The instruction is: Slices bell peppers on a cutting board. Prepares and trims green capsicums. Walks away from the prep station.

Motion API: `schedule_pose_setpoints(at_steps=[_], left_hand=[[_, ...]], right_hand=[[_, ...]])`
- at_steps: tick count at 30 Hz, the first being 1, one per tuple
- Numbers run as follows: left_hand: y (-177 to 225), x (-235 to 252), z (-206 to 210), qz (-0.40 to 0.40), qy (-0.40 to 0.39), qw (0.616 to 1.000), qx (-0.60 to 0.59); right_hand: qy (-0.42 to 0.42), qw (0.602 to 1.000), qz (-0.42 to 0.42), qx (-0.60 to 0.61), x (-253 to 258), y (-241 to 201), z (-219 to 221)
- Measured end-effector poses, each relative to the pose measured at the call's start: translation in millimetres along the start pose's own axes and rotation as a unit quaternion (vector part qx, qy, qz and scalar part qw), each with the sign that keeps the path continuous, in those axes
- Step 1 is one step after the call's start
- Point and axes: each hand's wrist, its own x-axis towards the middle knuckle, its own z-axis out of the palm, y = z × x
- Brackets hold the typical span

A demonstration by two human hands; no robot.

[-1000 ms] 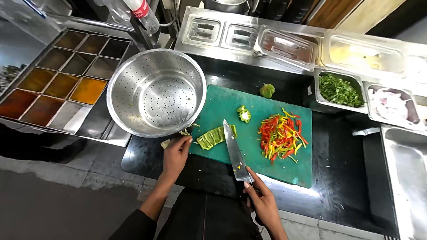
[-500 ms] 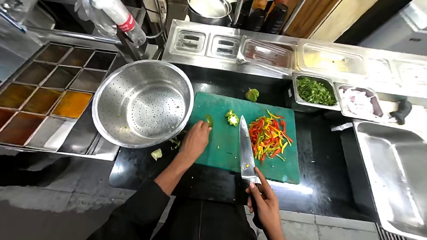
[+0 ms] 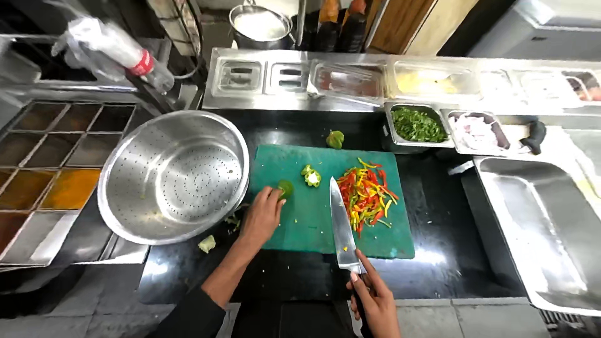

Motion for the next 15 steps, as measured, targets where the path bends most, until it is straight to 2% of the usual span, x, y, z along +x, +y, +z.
schedule_pose_setpoints(at_steps=[2,4,6,8,15], left_hand=[[-3.6,-6.5,10.2,-0.042,-0.018,0.999,-0.016],[-6.6,-6.3,-0.2,-0.086,-0.005,0.994,-0.062],[5.5,-10.0,-23.2,-0.106,0.051,0.985,-0.124],[16.5,-22.1,-37.4,-0.123,0.110,0.974,-0.154],[12.6,-43.7,-19.8,-0.057,0.183,0.960,-0.205]], right_hand=[[-0.004,1.000,0.014,-0.007,-7.9,2.4,-6.4],[-0.006,0.999,0.015,-0.034,-5.9,1.6,-4.6],[0.013,0.991,-0.028,-0.127,-7.3,4.6,-7.1],[0.036,0.962,-0.071,-0.263,-17.2,4.1,-9.1],[0.079,0.880,-0.083,-0.461,-29.6,-16.5,7.8]])
